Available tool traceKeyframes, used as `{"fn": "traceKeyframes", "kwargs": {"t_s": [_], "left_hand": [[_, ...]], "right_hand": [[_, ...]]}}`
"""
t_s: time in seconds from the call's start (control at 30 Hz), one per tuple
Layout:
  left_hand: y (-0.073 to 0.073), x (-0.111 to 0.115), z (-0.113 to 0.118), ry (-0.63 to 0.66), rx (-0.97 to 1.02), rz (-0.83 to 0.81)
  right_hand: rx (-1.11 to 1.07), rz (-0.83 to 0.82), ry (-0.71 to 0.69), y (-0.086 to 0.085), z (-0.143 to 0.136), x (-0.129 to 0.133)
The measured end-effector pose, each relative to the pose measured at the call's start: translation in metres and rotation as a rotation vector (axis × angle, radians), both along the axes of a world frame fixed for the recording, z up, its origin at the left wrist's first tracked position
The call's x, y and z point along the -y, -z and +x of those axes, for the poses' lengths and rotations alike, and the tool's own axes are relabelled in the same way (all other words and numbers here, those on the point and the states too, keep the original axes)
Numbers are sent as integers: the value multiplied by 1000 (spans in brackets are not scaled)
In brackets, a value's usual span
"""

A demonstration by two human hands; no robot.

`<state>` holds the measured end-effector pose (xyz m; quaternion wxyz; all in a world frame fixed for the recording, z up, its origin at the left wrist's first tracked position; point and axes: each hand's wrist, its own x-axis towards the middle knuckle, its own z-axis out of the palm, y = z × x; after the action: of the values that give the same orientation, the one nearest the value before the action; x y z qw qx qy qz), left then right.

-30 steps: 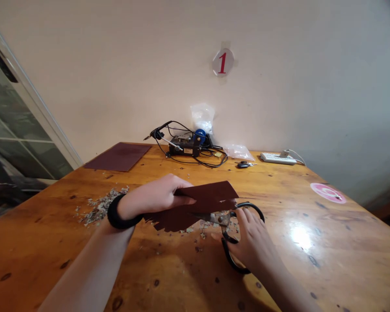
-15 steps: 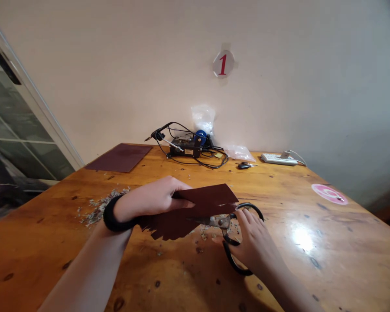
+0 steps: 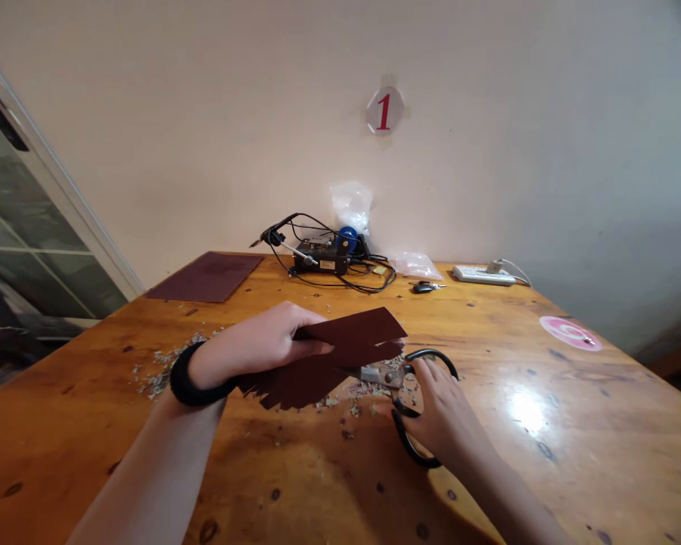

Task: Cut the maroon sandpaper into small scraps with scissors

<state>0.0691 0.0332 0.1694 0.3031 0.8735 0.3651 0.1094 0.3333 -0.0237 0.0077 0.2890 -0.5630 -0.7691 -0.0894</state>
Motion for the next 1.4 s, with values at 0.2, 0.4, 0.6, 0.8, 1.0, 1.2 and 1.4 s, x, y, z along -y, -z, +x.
{"fn": "traceKeyframes", "kwargs": {"t_s": [0.2, 0.4, 0.6, 0.8, 1.0, 1.2, 1.4], "left_hand": [[0, -1, -1, -13, -5, 14], [1, -3, -1, 3, -1, 14], [2, -3, -1, 17, -17, 7], [-2, 0, -3, -9, -9, 30], [-1, -1, -1, 4, 13, 15], [-1, 0, -1, 0, 19, 12], [-1, 0, 1, 14, -17, -7]], "right_hand": [[1, 9, 7, 1, 1, -1], [13, -3, 14, -3, 0, 0], [11, -15, 11, -4, -1, 1], [-13, -24, 14, -1, 1, -1], [-28, -36, 21, -1, 0, 0], [-28, -47, 28, -2, -1, 0], [-20, -51, 9, -5, -3, 2]]}}
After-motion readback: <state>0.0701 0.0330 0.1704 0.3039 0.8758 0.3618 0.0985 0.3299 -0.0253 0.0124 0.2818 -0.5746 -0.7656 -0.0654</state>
